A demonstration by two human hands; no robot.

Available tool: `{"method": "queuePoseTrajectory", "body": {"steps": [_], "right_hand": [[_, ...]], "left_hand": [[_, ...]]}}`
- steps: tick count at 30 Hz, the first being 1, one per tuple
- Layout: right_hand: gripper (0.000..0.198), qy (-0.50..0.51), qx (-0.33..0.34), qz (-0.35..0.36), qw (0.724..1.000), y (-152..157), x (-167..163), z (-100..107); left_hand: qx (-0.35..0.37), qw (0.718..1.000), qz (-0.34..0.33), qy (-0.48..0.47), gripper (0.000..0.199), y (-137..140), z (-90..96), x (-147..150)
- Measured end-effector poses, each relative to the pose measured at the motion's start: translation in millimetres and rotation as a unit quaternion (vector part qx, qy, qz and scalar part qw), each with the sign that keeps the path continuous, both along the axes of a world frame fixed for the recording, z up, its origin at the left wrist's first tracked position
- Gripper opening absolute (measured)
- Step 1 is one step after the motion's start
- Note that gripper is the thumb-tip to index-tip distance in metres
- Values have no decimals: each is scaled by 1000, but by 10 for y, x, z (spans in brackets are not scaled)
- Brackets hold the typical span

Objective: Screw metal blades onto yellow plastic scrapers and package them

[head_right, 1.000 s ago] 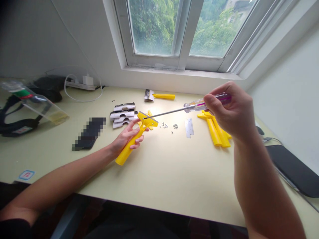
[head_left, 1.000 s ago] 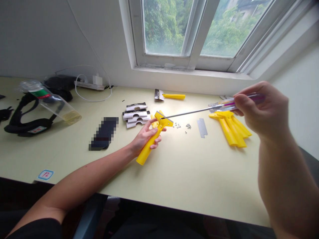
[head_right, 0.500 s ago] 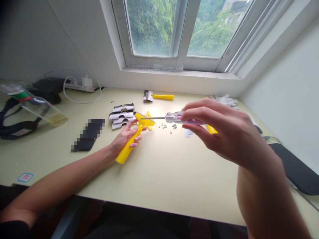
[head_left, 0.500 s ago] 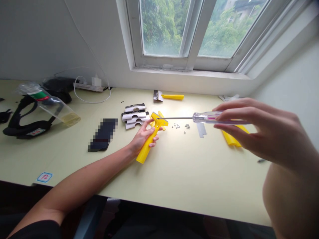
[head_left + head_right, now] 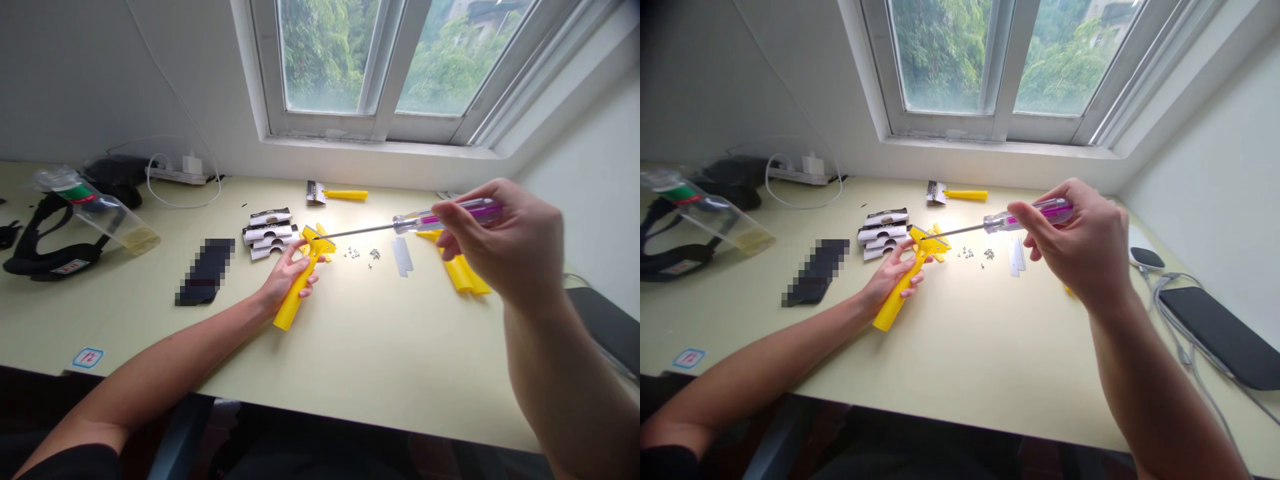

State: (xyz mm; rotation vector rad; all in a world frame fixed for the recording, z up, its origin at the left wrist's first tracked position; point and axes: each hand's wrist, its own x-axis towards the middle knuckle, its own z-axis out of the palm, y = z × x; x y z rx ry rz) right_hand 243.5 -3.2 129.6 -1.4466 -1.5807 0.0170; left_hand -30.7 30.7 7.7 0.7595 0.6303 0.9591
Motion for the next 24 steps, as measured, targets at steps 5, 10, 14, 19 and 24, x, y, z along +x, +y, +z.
{"method": "queuePoseTrajectory", "body": {"steps": [5,10,14,19,24], "right_hand": [[34,-117,-21,123,985,16,60,-3],[31,-186,17,58,981,-3,116,48],[41,-180,5,86,980,3,119,45],[30,-140,24,60,988,20,125,31],[43,-145,-3,125,982,53,191,52]], "left_hand": [[-6,1000,26,-3,59,35,-9,-13],[4,1000,17,4,54,24,0,-9],[13,1000,21,14,51,10,-5,-3],[32,999,16,26,48,0,-37,8],[44,998,20,30,45,-3,-56,11]]}}
